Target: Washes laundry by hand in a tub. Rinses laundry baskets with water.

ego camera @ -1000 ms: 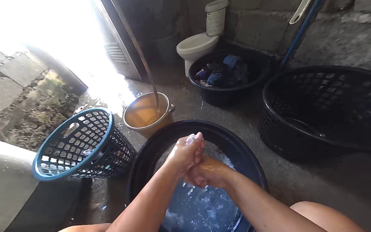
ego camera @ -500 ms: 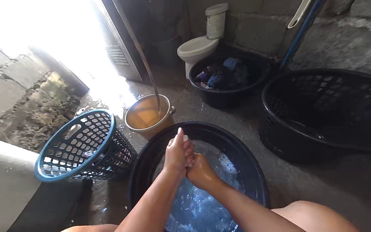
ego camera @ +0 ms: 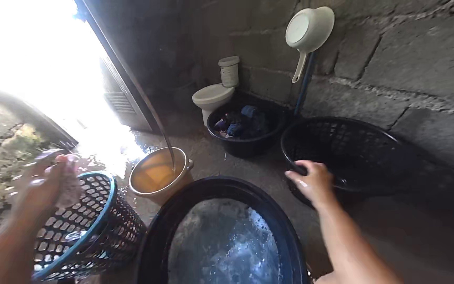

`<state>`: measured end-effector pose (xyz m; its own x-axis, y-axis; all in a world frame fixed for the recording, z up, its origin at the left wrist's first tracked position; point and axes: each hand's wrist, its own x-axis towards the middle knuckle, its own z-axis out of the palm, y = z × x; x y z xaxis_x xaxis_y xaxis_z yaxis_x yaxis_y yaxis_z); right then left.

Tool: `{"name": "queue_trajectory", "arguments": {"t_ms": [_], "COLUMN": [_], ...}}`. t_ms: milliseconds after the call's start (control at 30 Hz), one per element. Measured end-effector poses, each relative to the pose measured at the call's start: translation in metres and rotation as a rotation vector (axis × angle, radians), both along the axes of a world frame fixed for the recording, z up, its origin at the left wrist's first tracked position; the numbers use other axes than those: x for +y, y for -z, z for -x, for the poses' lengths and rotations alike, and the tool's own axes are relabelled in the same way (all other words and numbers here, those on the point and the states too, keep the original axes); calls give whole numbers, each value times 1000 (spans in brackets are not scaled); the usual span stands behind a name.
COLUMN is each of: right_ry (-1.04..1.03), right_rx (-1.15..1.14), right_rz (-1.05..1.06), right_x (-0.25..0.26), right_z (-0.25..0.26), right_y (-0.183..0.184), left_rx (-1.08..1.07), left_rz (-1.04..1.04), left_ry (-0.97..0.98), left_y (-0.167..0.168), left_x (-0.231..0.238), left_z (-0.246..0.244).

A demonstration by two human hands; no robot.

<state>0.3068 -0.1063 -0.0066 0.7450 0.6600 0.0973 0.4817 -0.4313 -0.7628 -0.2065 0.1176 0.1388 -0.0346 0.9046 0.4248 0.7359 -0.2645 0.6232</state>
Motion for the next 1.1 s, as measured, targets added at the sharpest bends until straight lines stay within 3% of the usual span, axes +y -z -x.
{"name": "queue_trajectory", "arguments": {"t_ms": [67, 133, 167, 233, 300, 433, 533, 667, 933, 1100], "right_ry": [204, 281, 272, 235, 206, 52, 89, 75, 77, 16], "right_rx": [6, 24, 21, -45, -160, -136, -94, -100, -159, -252], "right_rz": [43, 214, 323, 469, 450, 596, 630, 740, 761, 716], "right_x": [-21, -31, -32, -35, -37, -41, -40, -42, -50, -55], "right_z": [-32, -53, -60, -65, -58, -14, 13, 12, 5, 15], "right_y": [2, 23, 38, 71, 92, 119, 136, 140, 125, 97], "left_rx": [82, 76, 67, 17, -29, 21, 44, 128, 404, 446], "left_rz": [119, 344, 457, 428, 383, 513, 559, 601, 723, 790], "left_ry": [-109, -405, -410, -133, 138, 332, 358, 319, 392, 422], "left_y": [-26, -50, -57, -33, 2, 49, 72, 87, 75, 70], "left_x": [-16, -58, -74, -83, -82, -98, -96, -83, -69, -67], "left_z": [12, -35, -43, -9, 19, 16, 2, 1, -4, -6]}}
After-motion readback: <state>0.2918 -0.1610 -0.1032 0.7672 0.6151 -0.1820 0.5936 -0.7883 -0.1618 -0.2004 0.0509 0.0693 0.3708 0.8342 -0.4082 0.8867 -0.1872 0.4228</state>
